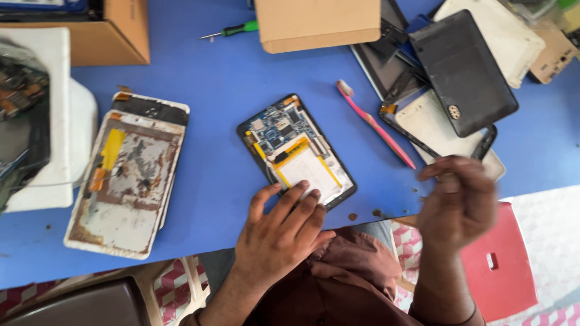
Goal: The person handles a disassembled tablet, aligns and attaches the back cover, and presses the edges to secure it. They then pick up a screwdriver and briefly handle another disassembled tablet frame.
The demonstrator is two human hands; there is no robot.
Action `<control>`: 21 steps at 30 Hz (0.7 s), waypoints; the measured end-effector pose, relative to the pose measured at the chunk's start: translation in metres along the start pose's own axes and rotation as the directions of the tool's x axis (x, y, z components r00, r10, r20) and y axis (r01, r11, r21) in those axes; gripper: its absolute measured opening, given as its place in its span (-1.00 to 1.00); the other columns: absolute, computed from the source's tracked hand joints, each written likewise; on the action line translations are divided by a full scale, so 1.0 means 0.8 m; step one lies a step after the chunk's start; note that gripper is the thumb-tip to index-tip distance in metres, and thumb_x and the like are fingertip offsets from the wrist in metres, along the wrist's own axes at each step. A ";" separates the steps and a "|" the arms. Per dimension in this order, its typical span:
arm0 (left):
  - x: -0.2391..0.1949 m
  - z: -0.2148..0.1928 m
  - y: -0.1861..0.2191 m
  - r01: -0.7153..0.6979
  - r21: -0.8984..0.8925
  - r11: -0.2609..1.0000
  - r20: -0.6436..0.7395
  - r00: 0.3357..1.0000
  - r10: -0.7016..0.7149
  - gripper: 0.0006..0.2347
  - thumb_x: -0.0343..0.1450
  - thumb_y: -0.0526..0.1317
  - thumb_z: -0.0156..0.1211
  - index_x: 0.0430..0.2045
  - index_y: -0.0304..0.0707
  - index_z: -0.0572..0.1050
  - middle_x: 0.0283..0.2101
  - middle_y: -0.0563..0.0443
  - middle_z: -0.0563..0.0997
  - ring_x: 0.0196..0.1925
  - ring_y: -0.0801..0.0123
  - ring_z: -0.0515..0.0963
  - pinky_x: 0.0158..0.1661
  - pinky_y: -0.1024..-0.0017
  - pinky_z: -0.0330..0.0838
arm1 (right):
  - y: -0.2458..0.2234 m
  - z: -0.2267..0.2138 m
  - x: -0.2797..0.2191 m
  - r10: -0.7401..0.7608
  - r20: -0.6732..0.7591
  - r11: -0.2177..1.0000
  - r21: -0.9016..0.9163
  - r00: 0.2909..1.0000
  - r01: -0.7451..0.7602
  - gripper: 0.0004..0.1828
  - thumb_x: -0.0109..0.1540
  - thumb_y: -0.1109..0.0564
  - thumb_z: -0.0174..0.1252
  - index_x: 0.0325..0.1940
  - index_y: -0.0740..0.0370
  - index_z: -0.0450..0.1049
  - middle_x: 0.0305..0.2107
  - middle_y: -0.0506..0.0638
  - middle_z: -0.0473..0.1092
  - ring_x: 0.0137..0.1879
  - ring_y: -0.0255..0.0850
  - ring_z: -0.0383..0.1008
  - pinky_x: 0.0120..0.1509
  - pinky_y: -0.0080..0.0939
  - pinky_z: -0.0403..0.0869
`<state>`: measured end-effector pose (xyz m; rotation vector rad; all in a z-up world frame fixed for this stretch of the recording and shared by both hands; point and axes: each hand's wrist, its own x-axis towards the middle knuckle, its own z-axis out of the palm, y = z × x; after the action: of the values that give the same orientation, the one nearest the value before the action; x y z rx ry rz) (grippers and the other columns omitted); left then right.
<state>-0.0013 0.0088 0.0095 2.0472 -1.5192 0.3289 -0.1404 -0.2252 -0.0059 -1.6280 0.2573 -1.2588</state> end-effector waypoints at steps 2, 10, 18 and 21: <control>0.001 0.000 -0.001 -0.009 -0.001 1.000 0.018 1.000 0.009 -0.64 0.40 0.08 0.36 -0.17 -0.21 0.56 0.01 0.05 0.61 0.22 0.30 0.53 0.24 0.05 0.22 | -0.005 -0.036 0.016 -0.017 -0.061 0.997 -0.076 0.998 0.012 -0.87 0.53 0.40 0.01 0.18 0.38 0.34 -0.10 0.18 0.42 -0.11 -0.17 0.47 -0.06 -0.21 0.54; 0.003 0.007 0.001 -0.008 -0.006 1.000 0.024 1.000 0.008 -0.61 0.32 0.11 0.42 -0.19 -0.17 0.57 -0.03 0.11 0.62 0.17 0.32 0.54 0.21 0.04 0.23 | 0.016 -0.119 0.107 0.253 0.113 0.709 -0.697 0.961 -0.105 -0.19 0.32 0.26 0.31 0.55 0.39 0.03 0.37 0.26 0.22 0.39 -0.02 0.34 0.38 -0.03 0.44; 0.000 0.010 0.001 -0.007 0.012 1.000 0.009 1.000 0.006 -0.60 0.30 0.11 0.44 -0.19 -0.16 0.57 -0.04 0.13 0.63 0.17 0.34 0.55 0.22 0.04 0.21 | 0.031 -0.090 0.115 0.303 0.256 0.384 -0.914 0.918 0.128 0.38 -0.02 -0.05 0.71 0.59 0.37 -0.08 0.42 0.36 0.05 0.53 0.23 0.05 0.54 0.23 0.14; 0.000 0.010 0.001 -0.005 0.007 1.000 0.019 1.000 0.004 -0.61 0.30 0.11 0.44 -0.20 -0.16 0.57 -0.03 0.13 0.63 0.18 0.35 0.55 0.23 0.04 0.20 | 0.035 -0.089 0.116 0.315 0.180 0.388 -0.920 0.932 0.047 0.26 0.06 0.02 0.67 0.62 0.34 0.00 0.44 0.30 0.10 0.56 0.18 0.10 0.59 0.19 0.17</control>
<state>-0.0033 0.0041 0.0032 2.0586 -1.5364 0.3180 -0.1476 -0.3419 0.0223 -2.6736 1.0140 -0.6329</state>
